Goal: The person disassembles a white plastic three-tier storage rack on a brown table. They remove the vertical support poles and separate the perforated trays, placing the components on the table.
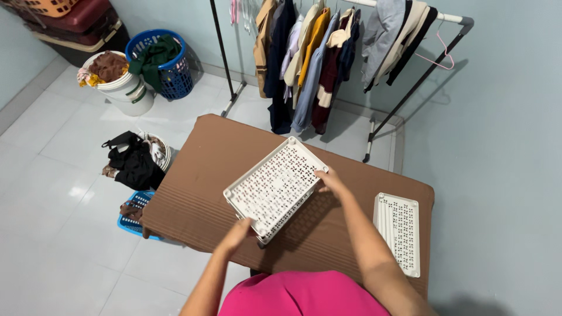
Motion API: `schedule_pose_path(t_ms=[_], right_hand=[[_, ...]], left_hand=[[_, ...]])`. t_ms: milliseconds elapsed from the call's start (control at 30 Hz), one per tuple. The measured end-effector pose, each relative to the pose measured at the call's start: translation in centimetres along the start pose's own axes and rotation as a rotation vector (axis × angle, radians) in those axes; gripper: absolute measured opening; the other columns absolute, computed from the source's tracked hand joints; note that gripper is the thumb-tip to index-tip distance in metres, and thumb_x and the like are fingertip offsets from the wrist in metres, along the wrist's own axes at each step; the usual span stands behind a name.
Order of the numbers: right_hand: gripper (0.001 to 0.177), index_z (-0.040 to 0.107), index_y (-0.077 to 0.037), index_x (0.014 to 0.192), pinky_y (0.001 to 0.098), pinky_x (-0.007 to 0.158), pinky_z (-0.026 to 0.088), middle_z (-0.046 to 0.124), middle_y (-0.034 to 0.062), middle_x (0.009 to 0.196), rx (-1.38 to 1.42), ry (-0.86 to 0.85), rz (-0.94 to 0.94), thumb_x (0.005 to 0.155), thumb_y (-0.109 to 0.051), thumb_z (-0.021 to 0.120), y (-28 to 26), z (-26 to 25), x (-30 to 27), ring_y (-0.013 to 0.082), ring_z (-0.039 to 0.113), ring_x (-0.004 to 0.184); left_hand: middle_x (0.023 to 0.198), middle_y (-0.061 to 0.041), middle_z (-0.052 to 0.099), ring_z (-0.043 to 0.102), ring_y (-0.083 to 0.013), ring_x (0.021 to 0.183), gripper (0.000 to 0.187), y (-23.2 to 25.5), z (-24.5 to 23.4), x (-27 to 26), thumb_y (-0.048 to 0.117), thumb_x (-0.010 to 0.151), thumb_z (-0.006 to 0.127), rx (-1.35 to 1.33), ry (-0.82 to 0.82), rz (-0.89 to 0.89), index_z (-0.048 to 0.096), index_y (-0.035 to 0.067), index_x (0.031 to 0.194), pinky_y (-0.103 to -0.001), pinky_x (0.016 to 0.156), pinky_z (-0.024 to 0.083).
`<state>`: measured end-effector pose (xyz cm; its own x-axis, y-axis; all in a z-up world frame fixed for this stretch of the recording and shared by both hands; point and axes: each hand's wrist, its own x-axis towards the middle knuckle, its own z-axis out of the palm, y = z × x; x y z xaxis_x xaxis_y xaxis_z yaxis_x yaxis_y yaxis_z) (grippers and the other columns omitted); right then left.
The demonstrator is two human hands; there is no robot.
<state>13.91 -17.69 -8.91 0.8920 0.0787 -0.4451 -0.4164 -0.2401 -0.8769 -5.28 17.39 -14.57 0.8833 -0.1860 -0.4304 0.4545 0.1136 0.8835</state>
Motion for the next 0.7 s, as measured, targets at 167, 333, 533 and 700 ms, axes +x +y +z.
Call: schedule_pose_path(t_ms=[167, 333, 533, 700], right_hand=[[0.054, 0.058, -0.007, 0.134, 0.0315, 0.063, 0.058, 0.072, 0.006, 0.109, 0.134, -0.017, -0.091, 0.094, -0.041, 0.069, 2.9, 2.0, -3.7, 0.0166, 0.066, 0.082], [0.049, 0.057, -0.004, 0.129, 0.0286, 0.086, 0.06, 0.072, 0.0053, 0.118, 0.123, -0.205, -0.278, 0.088, -0.021, 0.079, 6.8, 4.4, -8.0, 0.0132, 0.071, 0.101], [0.036, 0.064, -0.002, 0.125, 0.0346, 0.083, 0.057, 0.074, 0.0094, 0.115, 0.109, -0.09, -0.197, 0.094, -0.018, 0.074, 9.8, 8.3, -10.8, 0.0163, 0.069, 0.1], [0.044, 0.061, -0.002, 0.13, 0.0317, 0.093, 0.054, 0.073, 0.0067, 0.118, 0.0, -0.036, -0.407, 0.091, -0.014, 0.077, 10.5, 8.6, -11.0, 0.0137, 0.066, 0.108]], left_hand=[[0.091, -0.014, 0.074, 0.064, -0.0247, 0.081, 0.059, 4.7, -6.1, 4.1, 0.047, 0.103, 0.043, 0.339, 0.203, 0.15, 0.069, -0.006, 0.107, -0.044, 0.074, 0.054], [0.093, -0.026, 0.071, 0.066, -0.0364, 0.088, 0.058, 11.0, -8.8, 8.1, 0.049, 0.106, 0.051, 0.723, 0.593, 0.227, 0.069, -0.006, 0.104, -0.046, 0.081, 0.052], [0.095, -0.021, 0.071, 0.068, -0.0375, 0.089, 0.04, 13.0, -1.4, 6.7, 0.038, 0.102, 0.058, 0.751, 0.757, 0.763, 0.069, -0.001, 0.105, -0.046, 0.082, 0.052], [0.057, -0.009, 0.071, 0.07, -0.0184, 0.053, 0.08, 7.6, 6.4, 4.6, 0.067, 0.1, 0.043, 0.565, -0.278, -0.214, 0.077, 0.0, 0.073, -0.031, 0.068, 0.06]])
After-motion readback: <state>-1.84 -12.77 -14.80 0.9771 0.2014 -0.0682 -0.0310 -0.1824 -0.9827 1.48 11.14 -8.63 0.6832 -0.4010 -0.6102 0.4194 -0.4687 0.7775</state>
